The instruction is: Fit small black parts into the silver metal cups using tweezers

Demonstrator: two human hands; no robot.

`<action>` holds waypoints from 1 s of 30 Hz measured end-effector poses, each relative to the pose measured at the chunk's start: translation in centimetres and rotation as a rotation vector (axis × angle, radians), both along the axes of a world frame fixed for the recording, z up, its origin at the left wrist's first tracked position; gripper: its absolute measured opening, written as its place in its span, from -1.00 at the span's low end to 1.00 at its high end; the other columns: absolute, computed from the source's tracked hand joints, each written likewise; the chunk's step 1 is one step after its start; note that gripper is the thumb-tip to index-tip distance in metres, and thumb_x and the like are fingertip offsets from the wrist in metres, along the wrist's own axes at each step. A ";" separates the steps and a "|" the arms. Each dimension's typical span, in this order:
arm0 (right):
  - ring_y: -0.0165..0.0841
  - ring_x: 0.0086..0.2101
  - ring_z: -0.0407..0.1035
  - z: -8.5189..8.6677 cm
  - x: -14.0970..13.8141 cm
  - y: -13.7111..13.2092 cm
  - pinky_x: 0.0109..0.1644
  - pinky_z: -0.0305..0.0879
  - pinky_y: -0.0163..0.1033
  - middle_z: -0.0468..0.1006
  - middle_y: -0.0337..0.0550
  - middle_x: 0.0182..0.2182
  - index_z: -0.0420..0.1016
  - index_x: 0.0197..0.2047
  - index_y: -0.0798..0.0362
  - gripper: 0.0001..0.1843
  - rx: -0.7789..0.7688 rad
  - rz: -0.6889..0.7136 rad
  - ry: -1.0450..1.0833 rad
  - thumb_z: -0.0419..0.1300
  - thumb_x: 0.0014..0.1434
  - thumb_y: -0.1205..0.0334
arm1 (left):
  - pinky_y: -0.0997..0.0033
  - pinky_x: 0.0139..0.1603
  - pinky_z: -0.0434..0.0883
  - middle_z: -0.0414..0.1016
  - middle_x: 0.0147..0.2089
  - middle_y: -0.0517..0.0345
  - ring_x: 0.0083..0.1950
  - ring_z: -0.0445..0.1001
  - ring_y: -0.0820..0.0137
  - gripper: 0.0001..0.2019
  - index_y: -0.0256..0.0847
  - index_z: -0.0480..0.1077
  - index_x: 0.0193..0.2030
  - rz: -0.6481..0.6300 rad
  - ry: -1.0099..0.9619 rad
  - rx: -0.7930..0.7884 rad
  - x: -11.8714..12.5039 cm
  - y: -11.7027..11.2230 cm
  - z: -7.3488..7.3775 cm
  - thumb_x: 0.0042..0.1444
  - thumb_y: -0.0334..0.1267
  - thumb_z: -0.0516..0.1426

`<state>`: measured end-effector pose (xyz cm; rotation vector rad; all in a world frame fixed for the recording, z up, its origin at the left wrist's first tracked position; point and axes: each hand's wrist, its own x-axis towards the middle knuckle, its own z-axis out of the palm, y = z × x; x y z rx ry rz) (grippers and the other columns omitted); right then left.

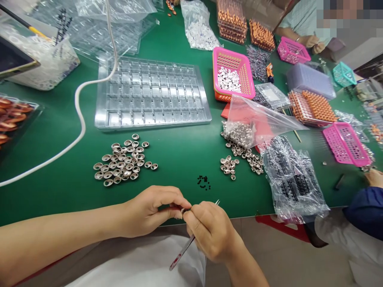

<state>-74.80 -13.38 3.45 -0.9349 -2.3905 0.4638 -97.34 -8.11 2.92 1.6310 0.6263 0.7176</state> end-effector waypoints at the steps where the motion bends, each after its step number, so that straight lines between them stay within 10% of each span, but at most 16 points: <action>1: -0.39 -0.44 0.30 -0.1 0.0 -0.1 -0.39 0.22 -0.23 0.50 -0.11 -0.34 0.42 0.01 0.12 -0.73 0.025 -0.014 0.011 0.08 0.27 0.49 | 0.52 -0.26 0.51 0.62 -0.26 0.06 -0.29 0.57 0.42 -0.84 -0.24 0.56 -0.09 -0.001 0.007 -0.027 0.0 0.0 0.1 0.27 -0.39 0.15; 24: -0.41 -0.46 0.22 0.1 -0.5 0.3 -0.42 0.19 -0.24 0.46 -0.15 -0.40 0.40 0.01 0.14 -0.73 -0.015 0.004 -0.026 0.02 0.30 0.51 | 0.53 -0.24 0.50 0.60 -0.28 0.06 -0.29 0.57 0.43 -0.82 -0.25 0.57 -0.09 0.010 0.027 -0.015 0.0 -0.2 -0.5 0.27 -0.39 0.13; 30: -0.42 -0.41 0.34 -0.1 -0.8 0.5 -0.36 0.33 -0.30 0.50 -0.16 -0.36 0.44 -0.04 0.11 -0.71 -0.028 -0.071 0.195 0.11 0.23 0.59 | 0.48 -0.20 0.54 0.61 -0.25 0.07 -0.28 0.58 0.43 -0.85 -0.29 0.57 -0.14 -0.015 -0.034 -0.374 0.1 0.3 0.3 0.19 -0.41 0.18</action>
